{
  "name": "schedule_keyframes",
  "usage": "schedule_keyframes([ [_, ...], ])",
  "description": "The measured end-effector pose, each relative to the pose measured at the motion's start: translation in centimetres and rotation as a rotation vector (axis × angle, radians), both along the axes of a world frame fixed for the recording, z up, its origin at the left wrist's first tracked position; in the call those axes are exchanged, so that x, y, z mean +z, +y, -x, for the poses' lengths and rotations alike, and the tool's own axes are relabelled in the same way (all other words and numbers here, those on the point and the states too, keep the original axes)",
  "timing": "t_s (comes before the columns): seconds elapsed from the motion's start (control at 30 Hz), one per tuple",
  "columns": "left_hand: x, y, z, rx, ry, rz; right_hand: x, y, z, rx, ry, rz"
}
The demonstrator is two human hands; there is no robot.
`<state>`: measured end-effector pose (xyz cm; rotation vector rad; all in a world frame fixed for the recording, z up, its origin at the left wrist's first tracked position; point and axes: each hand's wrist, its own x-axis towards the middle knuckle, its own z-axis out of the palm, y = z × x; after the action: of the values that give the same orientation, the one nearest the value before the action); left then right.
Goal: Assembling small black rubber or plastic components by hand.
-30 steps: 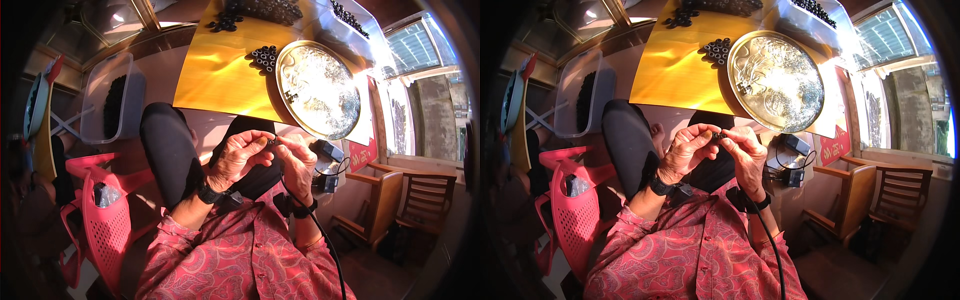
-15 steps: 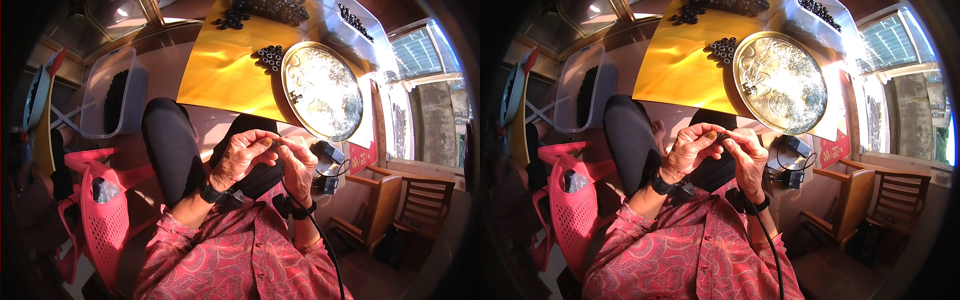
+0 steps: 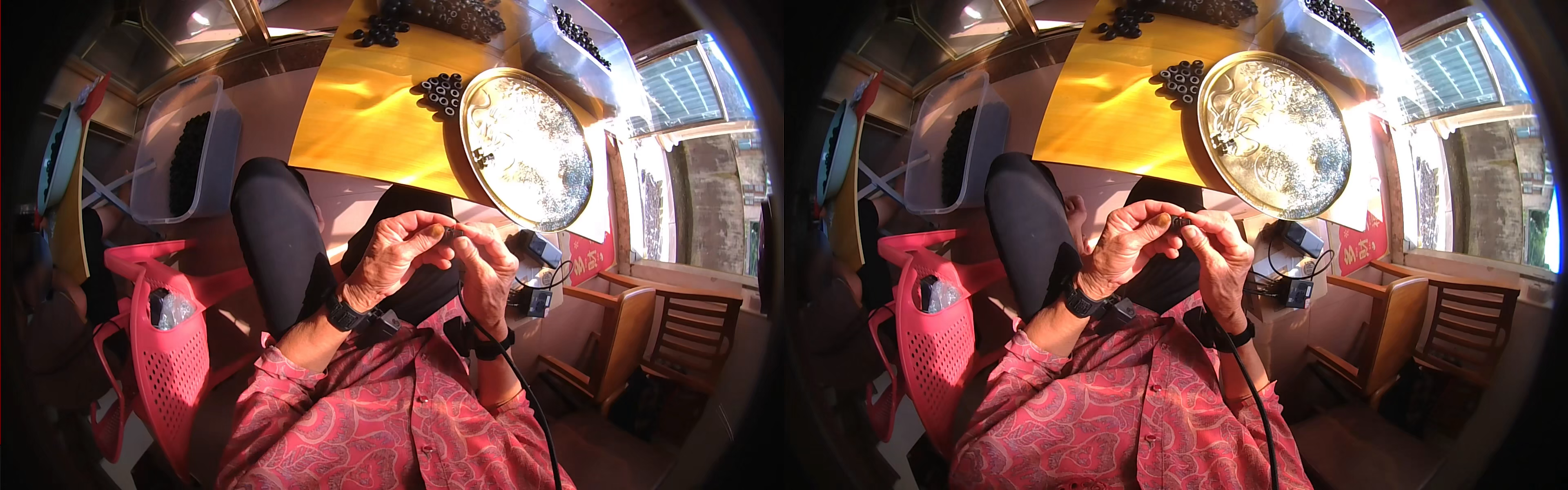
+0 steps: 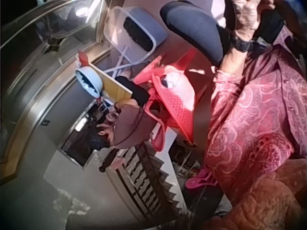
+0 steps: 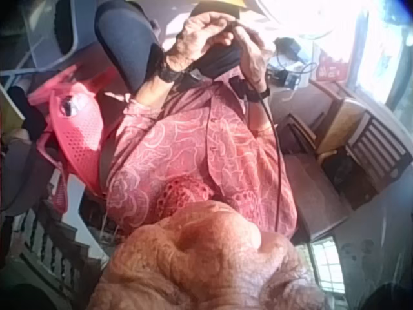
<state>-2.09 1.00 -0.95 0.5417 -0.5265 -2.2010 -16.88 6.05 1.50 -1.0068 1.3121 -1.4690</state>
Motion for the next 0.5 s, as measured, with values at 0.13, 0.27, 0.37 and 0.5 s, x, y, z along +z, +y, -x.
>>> schedule_keyframes([
  [0.13, 0.30, 0.18, 0.09, 0.020, -0.013, 0.012, -0.10, 0.03, -0.09, -0.011, 0.067, 0.032],
  [0.27, 0.17, 0.35, 0.18, 0.031, -0.035, 0.024, 0.11, 0.15, -0.37, -0.035, 0.172, 0.056],
  [0.37, 0.13, 0.36, 0.26, 0.035, -0.027, 0.019, -0.33, 0.26, -0.30, -0.050, 0.136, 0.043],
  [0.5, 0.24, 0.32, 0.23, 0.033, -0.035, 0.004, -0.69, 0.22, -0.29, -0.051, 0.054, 0.028],
])
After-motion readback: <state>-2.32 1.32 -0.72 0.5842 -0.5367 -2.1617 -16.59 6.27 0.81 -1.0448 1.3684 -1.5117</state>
